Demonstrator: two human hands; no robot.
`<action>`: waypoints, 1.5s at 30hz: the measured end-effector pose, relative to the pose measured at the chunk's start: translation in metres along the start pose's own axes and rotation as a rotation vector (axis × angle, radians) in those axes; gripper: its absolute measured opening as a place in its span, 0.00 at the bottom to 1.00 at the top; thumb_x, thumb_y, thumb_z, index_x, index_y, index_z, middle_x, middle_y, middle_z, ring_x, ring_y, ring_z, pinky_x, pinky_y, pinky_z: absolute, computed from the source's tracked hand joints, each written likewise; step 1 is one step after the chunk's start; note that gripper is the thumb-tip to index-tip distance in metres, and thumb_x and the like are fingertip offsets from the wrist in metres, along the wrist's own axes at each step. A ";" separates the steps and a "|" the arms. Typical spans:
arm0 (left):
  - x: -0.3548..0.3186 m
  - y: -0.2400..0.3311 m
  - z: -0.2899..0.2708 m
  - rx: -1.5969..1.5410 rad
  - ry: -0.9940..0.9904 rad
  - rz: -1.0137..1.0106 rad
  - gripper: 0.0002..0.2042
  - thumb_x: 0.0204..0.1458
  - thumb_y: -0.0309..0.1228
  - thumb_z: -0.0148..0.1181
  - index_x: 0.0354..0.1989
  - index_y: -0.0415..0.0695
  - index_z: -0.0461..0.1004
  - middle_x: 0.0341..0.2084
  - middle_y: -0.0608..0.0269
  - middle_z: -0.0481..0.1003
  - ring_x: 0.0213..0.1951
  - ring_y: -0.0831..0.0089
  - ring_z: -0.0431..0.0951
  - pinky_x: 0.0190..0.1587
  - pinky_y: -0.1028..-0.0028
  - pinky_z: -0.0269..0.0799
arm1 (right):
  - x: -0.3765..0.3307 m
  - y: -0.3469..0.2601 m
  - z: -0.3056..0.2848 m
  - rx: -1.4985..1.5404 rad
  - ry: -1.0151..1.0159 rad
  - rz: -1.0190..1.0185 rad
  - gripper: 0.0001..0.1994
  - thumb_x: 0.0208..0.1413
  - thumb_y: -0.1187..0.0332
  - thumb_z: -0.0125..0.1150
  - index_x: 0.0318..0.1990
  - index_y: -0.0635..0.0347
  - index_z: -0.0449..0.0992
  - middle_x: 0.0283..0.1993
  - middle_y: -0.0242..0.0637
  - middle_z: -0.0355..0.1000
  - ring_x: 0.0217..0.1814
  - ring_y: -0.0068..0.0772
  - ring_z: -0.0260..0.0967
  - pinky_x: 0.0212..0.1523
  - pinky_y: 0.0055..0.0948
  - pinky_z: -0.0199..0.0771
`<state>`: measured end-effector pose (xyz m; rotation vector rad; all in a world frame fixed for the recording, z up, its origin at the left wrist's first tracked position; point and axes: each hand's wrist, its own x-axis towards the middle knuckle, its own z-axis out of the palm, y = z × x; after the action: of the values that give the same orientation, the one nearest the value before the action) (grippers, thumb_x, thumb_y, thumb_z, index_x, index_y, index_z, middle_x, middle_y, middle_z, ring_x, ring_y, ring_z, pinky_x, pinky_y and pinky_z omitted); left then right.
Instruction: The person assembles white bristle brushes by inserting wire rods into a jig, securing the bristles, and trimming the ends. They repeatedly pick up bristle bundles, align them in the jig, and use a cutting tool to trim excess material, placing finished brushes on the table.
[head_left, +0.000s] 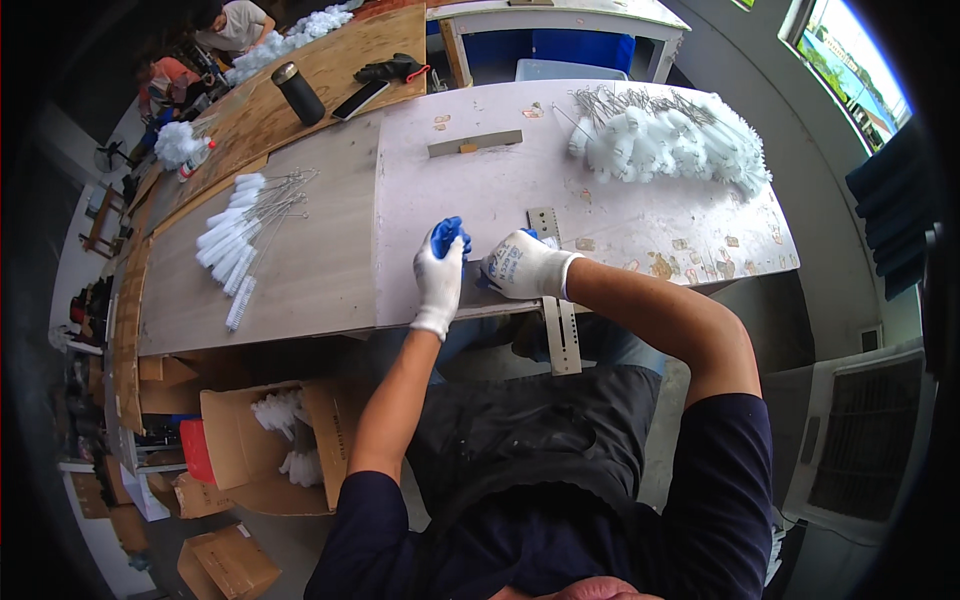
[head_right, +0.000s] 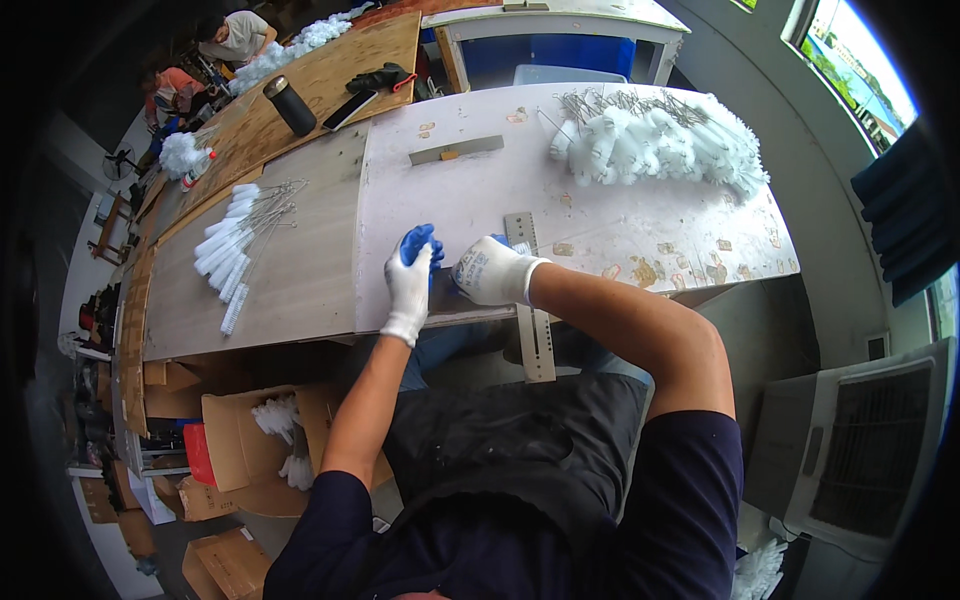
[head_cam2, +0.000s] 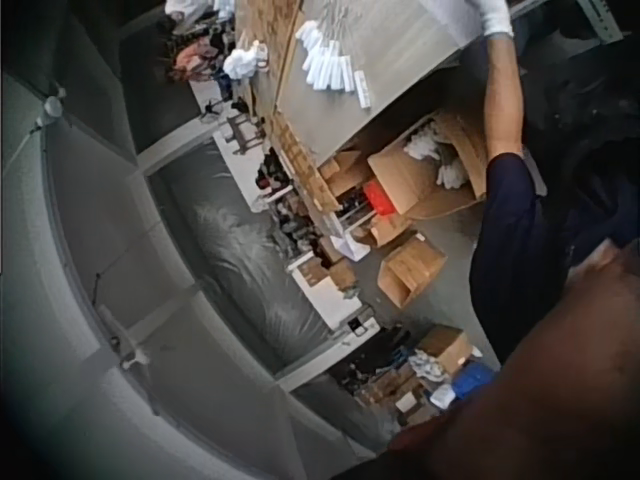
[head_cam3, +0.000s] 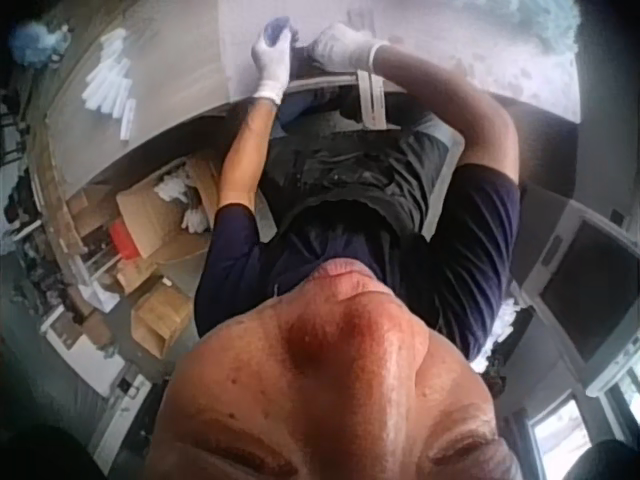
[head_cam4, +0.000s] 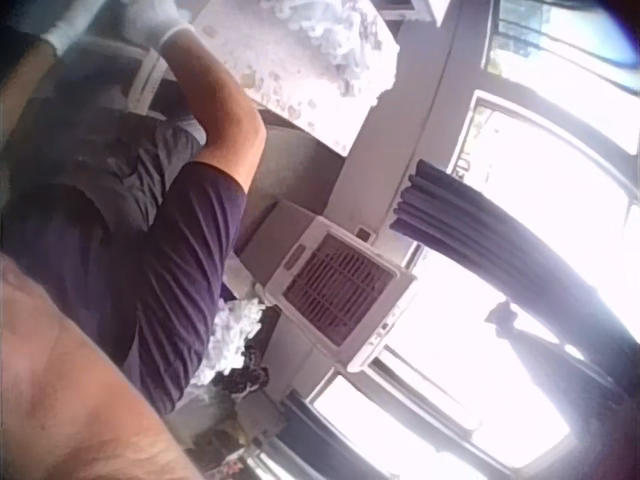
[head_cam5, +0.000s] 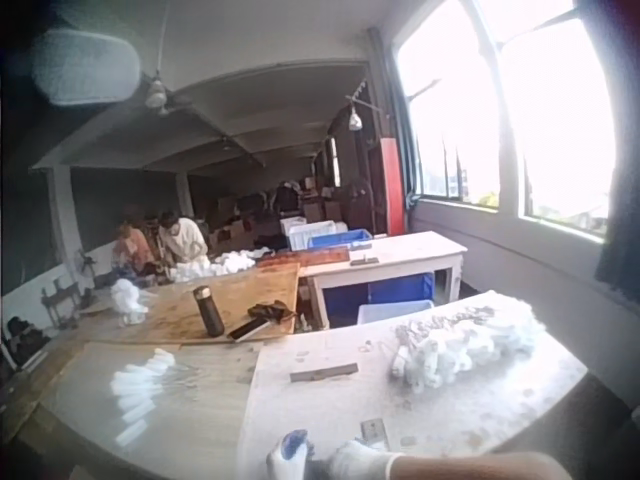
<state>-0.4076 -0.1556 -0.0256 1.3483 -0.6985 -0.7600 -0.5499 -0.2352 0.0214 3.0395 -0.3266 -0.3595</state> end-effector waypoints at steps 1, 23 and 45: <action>-0.019 0.000 -0.008 -0.046 0.040 0.040 0.11 0.63 0.22 0.55 0.52 0.38 0.77 0.38 0.65 0.81 0.36 0.79 0.80 0.40 0.76 0.78 | -0.003 -0.006 0.000 -0.005 -0.043 0.049 0.11 0.61 0.61 0.54 0.35 0.47 0.84 0.33 0.32 0.81 0.36 0.38 0.82 0.32 0.40 0.78; -0.129 -0.076 -0.010 -1.072 -0.413 -0.682 0.12 0.68 0.40 0.51 0.39 0.45 0.71 0.25 0.66 0.70 0.23 0.75 0.69 0.24 0.75 0.62 | 0.003 -0.072 -0.005 0.612 0.083 0.656 0.22 0.65 0.53 0.50 0.43 0.64 0.81 0.41 0.55 0.80 0.46 0.55 0.80 0.49 0.48 0.78; -0.047 0.021 -0.098 0.153 -0.566 -0.562 0.11 0.65 0.28 0.51 0.42 0.36 0.80 0.20 0.69 0.75 0.18 0.82 0.66 0.24 0.76 0.66 | 0.002 -0.011 0.034 0.110 0.028 0.126 0.24 0.61 0.46 0.58 0.42 0.63 0.72 0.38 0.43 0.77 0.41 0.44 0.78 0.43 0.40 0.78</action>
<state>-0.3540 -0.0593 -0.0145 1.4988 -0.8339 -1.6051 -0.5541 -0.2257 -0.0133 3.1067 -0.5500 -0.2994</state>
